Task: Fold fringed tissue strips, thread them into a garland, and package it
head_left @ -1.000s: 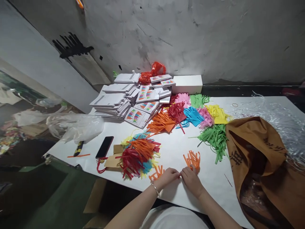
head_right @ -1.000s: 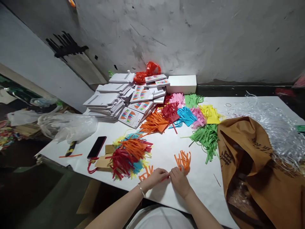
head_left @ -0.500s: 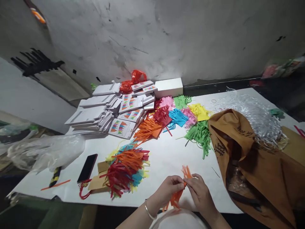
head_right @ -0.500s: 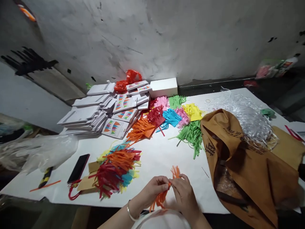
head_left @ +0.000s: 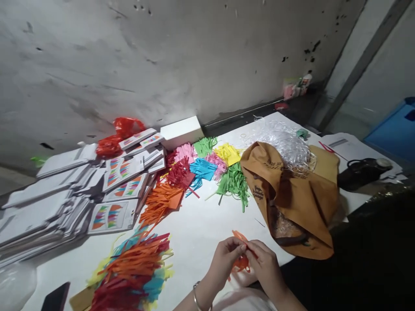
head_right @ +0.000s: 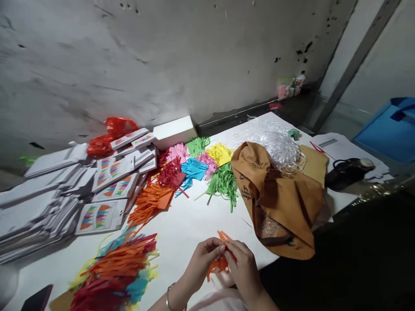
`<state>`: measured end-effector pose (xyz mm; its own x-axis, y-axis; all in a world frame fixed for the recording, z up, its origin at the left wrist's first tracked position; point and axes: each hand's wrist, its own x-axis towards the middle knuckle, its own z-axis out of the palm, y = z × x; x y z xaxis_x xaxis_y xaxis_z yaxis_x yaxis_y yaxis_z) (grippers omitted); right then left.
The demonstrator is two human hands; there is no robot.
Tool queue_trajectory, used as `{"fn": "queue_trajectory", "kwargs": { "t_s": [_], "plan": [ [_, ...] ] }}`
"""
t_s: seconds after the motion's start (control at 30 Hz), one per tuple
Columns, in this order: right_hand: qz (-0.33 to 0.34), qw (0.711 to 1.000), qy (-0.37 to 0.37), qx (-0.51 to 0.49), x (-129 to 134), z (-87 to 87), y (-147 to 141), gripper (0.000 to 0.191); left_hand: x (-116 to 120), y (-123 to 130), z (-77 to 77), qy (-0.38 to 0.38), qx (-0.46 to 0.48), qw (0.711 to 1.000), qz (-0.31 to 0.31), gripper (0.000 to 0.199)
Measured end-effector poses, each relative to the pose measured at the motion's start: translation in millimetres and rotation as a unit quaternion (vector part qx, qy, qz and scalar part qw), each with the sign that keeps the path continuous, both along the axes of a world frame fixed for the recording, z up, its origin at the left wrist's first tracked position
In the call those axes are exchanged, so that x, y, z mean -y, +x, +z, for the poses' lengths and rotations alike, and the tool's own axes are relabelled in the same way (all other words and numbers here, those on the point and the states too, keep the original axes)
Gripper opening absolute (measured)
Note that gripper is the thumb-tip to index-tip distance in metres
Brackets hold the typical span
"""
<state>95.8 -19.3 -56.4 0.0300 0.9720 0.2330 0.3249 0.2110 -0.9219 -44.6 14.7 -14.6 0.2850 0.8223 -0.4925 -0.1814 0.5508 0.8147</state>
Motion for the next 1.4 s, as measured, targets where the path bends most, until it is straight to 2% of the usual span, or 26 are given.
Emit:
{"fn": "queue_trajectory", "kwargs": {
  "t_s": [0.17,0.27,0.33,0.4,0.47,0.53,0.63,0.67,0.73,0.8,0.93,1.03,1.13,1.27,1.4],
  "plan": [
    [-0.033,0.999,-0.009,0.036,4,-7.5,20,0.027,-5,29,-3.6,0.031,-0.008,0.999,-0.019,0.029],
    [-0.028,0.998,-0.026,0.041,3,-9.9,32,0.027,-7,40,-8.0,0.063,-0.064,0.996,-0.029,0.027],
    [-0.019,0.998,-0.043,0.038,3,-11.6,39,0.027,-11,44,-8.1,0.152,-0.147,0.975,-0.068,0.021],
    [-0.011,0.997,-0.064,0.033,3,-13.3,46,0.027,-14,47,-5.9,0.248,-0.225,0.933,-0.129,0.017],
    [-0.005,0.996,-0.087,0.023,4,-15.0,52,0.025,-15,50,-4.6,0.290,-0.268,0.903,-0.168,0.018],
    [0.002,0.994,-0.113,0.007,6,-16.7,57,0.024,-14,55,-7.3,0.263,-0.266,0.912,-0.169,0.020],
    [0.009,0.987,-0.159,-0.024,11,-20.5,66,0.030,-10,66,-19.2,0.142,-0.184,0.959,-0.160,0.027],
    [0.006,0.984,-0.175,-0.033,13,-22.4,69,0.033,-10,70,-24.1,0.115,-0.167,0.965,-0.169,0.028],
    [-0.011,0.979,-0.200,-0.045,19,-27.0,77,0.039,-15,82,-33.7,0.117,-0.189,0.955,-0.199,0.028],
    [-0.036,0.974,-0.216,-0.050,24,-31.8,85,0.044,-27,99,-43.1,0.162,-0.255,0.927,-0.220,0.026],
    [-0.063,0.969,-0.231,-0.053,33,-37.1,98,0.046,-67,140,-67.4,0.218,-0.347,0.883,-0.229,0.016],
    [-0.066,0.968,-0.235,-0.055,39,-37.0,102,0.046,-93,163,-90.3,0.210,-0.412,0.850,-0.252,0.014],
    [-0.074,0.966,-0.240,-0.058,44,-37.3,102,0.046,-107,172,-109.3,0.192,-0.454,0.826,-0.272,0.019],
    [-0.086,0.965,-0.241,-0.065,52,-39.8,102,0.046,-112,171,-118.0,0.191,-0.457,0.821,-0.284,0.022],
    [-0.088,0.966,-0.233,-0.063,55,-38.6,104,0.046,-108,168,-104.7,0.194,-0.399,0.855,-0.270,0.017]
  ]
}}
